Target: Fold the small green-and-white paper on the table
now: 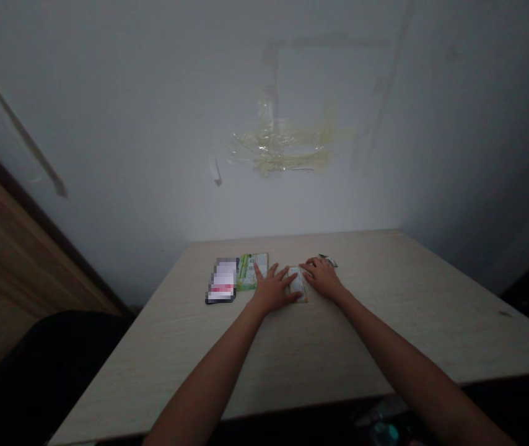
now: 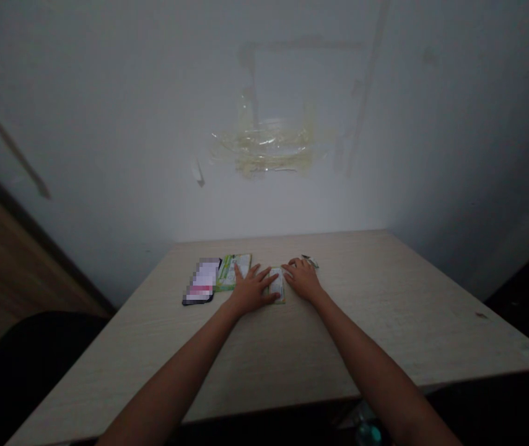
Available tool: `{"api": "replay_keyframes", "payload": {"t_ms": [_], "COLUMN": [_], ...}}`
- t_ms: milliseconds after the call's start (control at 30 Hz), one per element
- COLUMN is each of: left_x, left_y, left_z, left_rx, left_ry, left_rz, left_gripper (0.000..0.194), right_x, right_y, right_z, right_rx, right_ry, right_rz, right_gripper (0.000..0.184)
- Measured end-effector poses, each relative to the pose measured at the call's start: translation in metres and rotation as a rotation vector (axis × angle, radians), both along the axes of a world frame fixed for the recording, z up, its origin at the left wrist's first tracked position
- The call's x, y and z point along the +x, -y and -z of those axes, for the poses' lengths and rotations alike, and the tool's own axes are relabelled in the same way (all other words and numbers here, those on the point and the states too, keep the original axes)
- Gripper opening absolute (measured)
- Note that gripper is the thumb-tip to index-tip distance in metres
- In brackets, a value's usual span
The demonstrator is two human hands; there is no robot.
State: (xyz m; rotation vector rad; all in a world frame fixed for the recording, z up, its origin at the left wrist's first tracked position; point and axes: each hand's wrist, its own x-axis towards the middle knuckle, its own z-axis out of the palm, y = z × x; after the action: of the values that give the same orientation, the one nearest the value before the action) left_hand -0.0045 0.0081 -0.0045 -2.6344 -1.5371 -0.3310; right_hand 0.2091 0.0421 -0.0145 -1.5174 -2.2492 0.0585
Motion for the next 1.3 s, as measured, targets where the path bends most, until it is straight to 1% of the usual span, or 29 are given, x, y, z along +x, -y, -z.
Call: {"api": "replay_keyframes", "payload": {"t_ms": [167, 333, 733, 1033, 1300], "left_x": [0.0, 0.0, -0.001, -0.002, -0.002], "left_y": [0.003, 0.002, 0.0, 0.001, 0.0], "left_z": [-0.002, 0.0, 0.002, 0.003, 0.004], "left_rx": [0.008, 0.009, 0.025, 0.035, 0.044], "left_ry": [0.007, 0.022, -0.011, 0.001, 0.006], "left_rz": [0.002, 0.006, -0.009, 0.003, 0.003], "left_gripper": [0.065, 0.065, 0.064, 0.065, 0.063], "right_x": [0.004, 0.003, 0.007, 0.013, 0.017], "right_y": [-0.002, -0.002, 0.0, 0.003, 0.011], "right_z": [0.002, 0.001, -0.001, -0.003, -0.006], "right_rx": [0.002, -0.001, -0.059, -0.178, -0.277], "right_ry": [-0.062, -0.09, -0.072, -0.036, -0.055], "right_rz": [-0.024, 0.011, -0.029, -0.105, -0.177], "right_gripper": [0.035, 0.036, 0.045, 0.063, 0.083]}}
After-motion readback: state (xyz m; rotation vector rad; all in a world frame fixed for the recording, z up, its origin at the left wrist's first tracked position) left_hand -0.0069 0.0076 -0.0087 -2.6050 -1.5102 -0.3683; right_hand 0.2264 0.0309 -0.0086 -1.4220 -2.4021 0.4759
